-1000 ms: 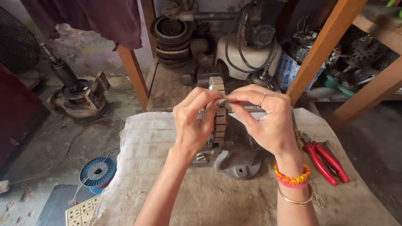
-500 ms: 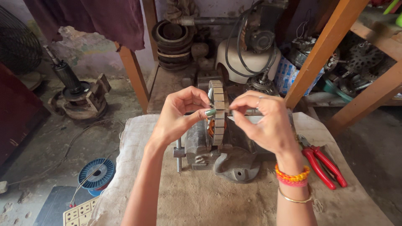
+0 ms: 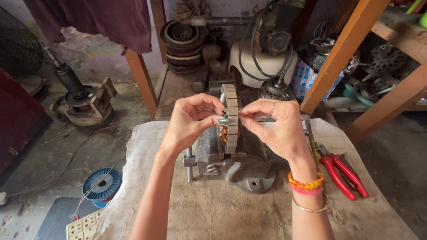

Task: The person works on an electric motor stator clamped in a bench vise, pressing small rectangular insulation wedges into the slots around its circumference one at a time. They use a screwdriver to help seat a wedge, adjust the stator in the vise, and continue inserting wedges by hand around the part.

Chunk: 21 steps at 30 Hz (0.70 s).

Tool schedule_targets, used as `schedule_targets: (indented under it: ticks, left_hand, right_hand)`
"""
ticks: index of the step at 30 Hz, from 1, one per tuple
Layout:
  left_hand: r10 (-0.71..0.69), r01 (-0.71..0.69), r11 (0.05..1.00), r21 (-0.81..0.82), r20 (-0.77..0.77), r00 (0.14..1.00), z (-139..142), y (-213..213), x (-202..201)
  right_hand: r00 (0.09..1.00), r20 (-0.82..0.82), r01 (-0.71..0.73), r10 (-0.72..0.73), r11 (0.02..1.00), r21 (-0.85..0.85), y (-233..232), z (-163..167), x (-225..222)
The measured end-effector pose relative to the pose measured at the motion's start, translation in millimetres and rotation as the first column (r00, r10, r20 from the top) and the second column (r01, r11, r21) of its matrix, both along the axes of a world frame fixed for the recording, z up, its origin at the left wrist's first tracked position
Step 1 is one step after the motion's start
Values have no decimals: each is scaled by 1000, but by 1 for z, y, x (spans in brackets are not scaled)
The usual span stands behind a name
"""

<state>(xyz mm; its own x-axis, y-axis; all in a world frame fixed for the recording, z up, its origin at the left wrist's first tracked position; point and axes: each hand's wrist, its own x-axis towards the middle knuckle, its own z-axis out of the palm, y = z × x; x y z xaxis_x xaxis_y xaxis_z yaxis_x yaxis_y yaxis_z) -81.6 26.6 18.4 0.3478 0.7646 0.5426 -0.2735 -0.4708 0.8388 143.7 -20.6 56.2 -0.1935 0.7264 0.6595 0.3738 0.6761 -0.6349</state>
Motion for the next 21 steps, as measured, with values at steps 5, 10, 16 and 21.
schedule_targets:
  ticks: [5,10,16,21]
  left_hand:
    - [3,-3,1000,-26,12,1000,2,0,0]
    - [-10,12,999,-44,34,999,1,1,3]
    - [-4,5,1000,-21,33,999,1,4,5]
    - [-36,38,999,-20,63,997,1,6,5]
  right_hand:
    - [997,-20,-76,75,996,-55,6,-5,7]
    - [962,-134,-255,236,956,-147,15,-10,17]
    - [924,-281,-332,261,910,-249,26,-19,24]
    - [910,-284,-347,302,930,-122,37,-27,22]
